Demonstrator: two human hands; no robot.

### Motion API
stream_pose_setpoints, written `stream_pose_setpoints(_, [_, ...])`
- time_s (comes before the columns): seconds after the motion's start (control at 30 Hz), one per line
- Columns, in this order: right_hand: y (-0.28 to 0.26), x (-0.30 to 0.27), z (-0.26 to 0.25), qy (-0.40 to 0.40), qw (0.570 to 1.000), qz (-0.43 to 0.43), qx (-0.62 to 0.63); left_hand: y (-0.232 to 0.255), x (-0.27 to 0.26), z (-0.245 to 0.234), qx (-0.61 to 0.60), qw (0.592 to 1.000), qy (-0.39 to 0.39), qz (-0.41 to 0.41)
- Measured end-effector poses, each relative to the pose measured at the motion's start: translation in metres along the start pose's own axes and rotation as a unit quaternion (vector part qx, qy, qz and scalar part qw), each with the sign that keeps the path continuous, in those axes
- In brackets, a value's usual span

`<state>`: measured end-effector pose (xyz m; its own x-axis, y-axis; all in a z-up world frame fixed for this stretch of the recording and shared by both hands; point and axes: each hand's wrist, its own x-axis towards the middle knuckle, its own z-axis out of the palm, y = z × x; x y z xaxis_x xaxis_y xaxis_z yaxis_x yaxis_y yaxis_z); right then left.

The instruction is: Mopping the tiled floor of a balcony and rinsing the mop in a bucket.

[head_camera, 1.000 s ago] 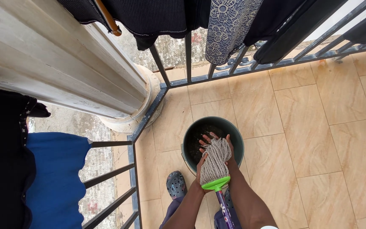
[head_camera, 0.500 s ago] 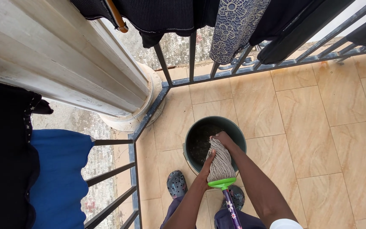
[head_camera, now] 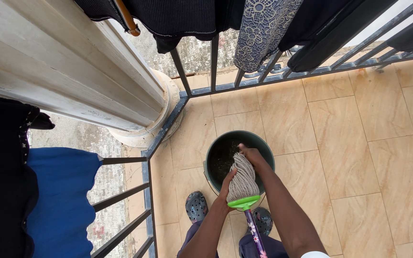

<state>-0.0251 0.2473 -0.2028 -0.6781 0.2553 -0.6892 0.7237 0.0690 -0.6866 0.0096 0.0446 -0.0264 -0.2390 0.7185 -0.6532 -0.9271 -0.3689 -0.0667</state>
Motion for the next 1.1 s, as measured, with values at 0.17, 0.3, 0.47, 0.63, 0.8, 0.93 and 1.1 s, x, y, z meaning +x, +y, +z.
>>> stream_pose_setpoints(0.17, [-0.035, -0.083, 0.004, -0.030, 0.856, 0.173, 0.486, 0.009, -0.003, -0.005, -0.055, 0.998, -0.039, 0.015])
stream_pose_setpoints(0.3, [-0.008, -0.087, 0.025, -0.151, 0.807, 0.031, 0.570, 0.006, -0.011, 0.008, -0.064, 0.997, -0.052, 0.006])
stream_pose_setpoints(0.47, [-0.088, -0.131, 0.025, -0.183, 0.755, 0.017, 0.629, 0.004, 0.000, -0.013, -0.049, 0.997, -0.062, -0.018])
stream_pose_setpoints(0.63, [-0.044, -0.080, 0.002, -0.214, 0.778, 0.025, 0.591, -0.002, -0.006, -0.017, -0.031, 0.998, -0.047, -0.037])
stream_pose_setpoints(0.8, [-0.037, -0.056, -0.008, -0.137, 0.916, 0.128, 0.355, -0.007, -0.039, 0.017, -0.032, 0.999, -0.020, -0.026])
stream_pose_setpoints(0.93, [-0.070, -0.078, -0.008, -0.048, 0.969, 0.136, 0.201, -0.007, -0.055, 0.034, 0.015, 1.000, 0.001, -0.014])
stream_pose_setpoints(1.1, [-0.070, -0.077, -0.001, -0.074, 0.993, -0.084, 0.023, -0.008, -0.054, 0.039, 0.118, 0.993, 0.021, -0.019])
